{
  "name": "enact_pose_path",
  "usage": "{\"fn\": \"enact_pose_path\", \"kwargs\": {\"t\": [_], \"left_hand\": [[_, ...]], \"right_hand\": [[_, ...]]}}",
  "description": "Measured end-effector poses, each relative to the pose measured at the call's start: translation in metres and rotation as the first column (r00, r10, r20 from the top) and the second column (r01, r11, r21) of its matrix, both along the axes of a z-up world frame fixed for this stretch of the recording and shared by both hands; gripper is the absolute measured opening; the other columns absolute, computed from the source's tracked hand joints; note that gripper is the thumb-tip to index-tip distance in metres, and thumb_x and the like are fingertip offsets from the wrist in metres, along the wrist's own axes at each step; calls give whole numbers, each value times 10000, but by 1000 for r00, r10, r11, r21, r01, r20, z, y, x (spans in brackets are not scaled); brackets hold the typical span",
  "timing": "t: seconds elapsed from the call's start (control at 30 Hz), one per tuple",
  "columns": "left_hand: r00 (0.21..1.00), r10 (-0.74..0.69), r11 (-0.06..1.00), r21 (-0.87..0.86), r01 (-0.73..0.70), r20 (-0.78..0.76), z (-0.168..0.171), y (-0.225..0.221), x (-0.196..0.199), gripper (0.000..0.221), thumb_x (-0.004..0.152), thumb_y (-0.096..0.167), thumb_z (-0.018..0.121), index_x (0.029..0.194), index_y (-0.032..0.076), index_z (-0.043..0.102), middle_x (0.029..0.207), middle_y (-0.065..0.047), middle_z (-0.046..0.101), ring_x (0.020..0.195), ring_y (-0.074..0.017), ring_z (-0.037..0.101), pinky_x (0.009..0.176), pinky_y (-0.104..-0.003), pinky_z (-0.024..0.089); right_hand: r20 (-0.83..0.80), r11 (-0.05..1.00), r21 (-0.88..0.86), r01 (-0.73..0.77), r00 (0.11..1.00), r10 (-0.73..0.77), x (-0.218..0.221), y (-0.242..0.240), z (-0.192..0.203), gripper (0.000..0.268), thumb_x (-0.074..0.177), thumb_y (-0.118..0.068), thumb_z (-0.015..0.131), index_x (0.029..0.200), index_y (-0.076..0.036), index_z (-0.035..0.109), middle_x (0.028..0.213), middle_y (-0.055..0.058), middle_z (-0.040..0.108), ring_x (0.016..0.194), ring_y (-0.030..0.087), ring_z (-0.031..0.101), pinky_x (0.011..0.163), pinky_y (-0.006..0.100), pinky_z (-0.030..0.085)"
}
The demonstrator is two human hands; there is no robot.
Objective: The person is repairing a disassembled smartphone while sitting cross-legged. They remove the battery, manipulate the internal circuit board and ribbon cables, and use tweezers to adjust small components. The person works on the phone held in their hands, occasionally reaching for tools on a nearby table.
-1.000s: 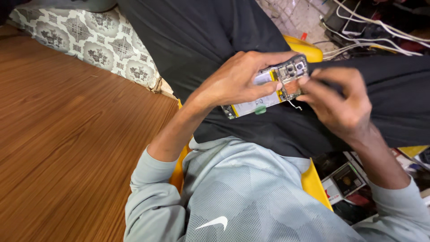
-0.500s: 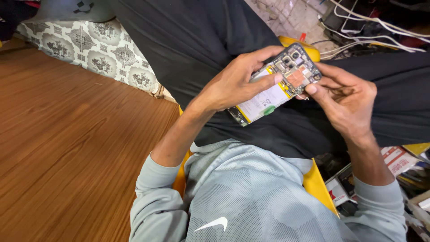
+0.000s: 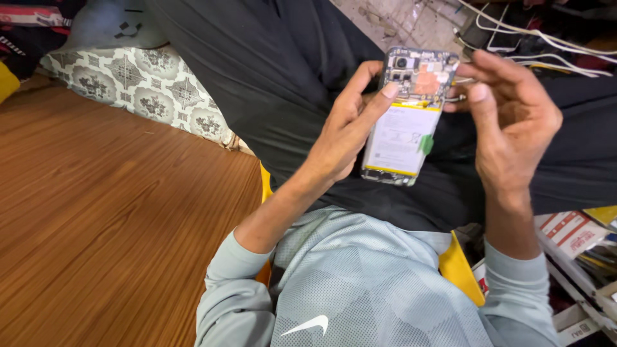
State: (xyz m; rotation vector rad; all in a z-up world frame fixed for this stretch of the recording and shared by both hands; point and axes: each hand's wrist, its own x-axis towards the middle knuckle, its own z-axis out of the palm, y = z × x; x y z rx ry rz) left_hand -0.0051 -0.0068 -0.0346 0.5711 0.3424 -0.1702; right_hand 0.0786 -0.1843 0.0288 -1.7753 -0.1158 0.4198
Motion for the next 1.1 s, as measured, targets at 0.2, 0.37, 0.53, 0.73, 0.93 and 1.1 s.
{"fn": "enact_pose_path", "kwargs": {"t": [0.2, 0.37, 0.53, 0.73, 0.93, 1.1], "left_hand": [[991, 133, 990, 50, -133, 4, -8, -8, 1, 332, 1175, 217, 553, 1393, -29, 505, 1222, -102, 682, 1105, -138, 671, 966, -302, 570], [984, 149, 977, -139, -161, -95, -3, -3, 4, 400, 1124, 258, 544, 1464, 59, 476, 1358, -113, 629, 1220, -211, 654, 1022, -414, 571], [993, 43, 932, -363, 0, 111, -7, 3, 6, 483, 1190, 377, 443, 1561, 73, 393, 1490, -198, 548, 1345, -288, 595, 1151, -487, 498], [964, 22, 860, -496, 116, 265, -26, -9, 3, 551, 1205, 392, 410, 1630, 54, 319, 1539, -166, 525, 1450, -286, 509, 1226, -467, 372], [956, 154, 841, -541, 5, 248, -35, -12, 24, 472, 1181, 355, 445, 1467, -16, 386, 1421, -222, 574, 1400, -318, 537, 1174, -488, 417], [948, 211, 769, -639, -11, 238, -35, -9, 24, 507, 1207, 367, 447, 1517, -32, 400, 1400, -221, 598, 1337, -317, 584, 1196, -490, 450]], "right_hand": [[147, 998, -55, -2, 989, 10, -15, 14, -1, 169, 1070, 21, 653, 1226, 70, 607, 1168, 135, 668, 986, 157, 705, 895, 279, 618], [452, 933, -350, -85, 857, 248, -29, 16, 1, 208, 965, 77, 853, 1069, 78, 674, 1034, 178, 668, 922, 199, 666, 830, 282, 547], [485, 945, -324, -35, 852, 198, -33, 10, 1, 157, 1040, 122, 821, 1051, 78, 671, 1024, 166, 701, 950, 195, 705, 849, 269, 565], [441, 957, -291, 1, 888, 133, -27, 9, 15, 143, 1069, 125, 763, 1034, 113, 624, 1045, 190, 719, 927, 199, 712, 860, 269, 574], [539, 930, -367, 11, 817, 203, -39, 8, 5, 215, 1104, 122, 731, 1066, 94, 522, 1075, 237, 735, 933, 237, 757, 825, 259, 580], [477, 979, -194, 68, 878, 33, -56, -10, -4, 214, 1176, 123, 609, 1135, 70, 406, 1025, 227, 662, 873, 198, 660, 795, 243, 550]]}}
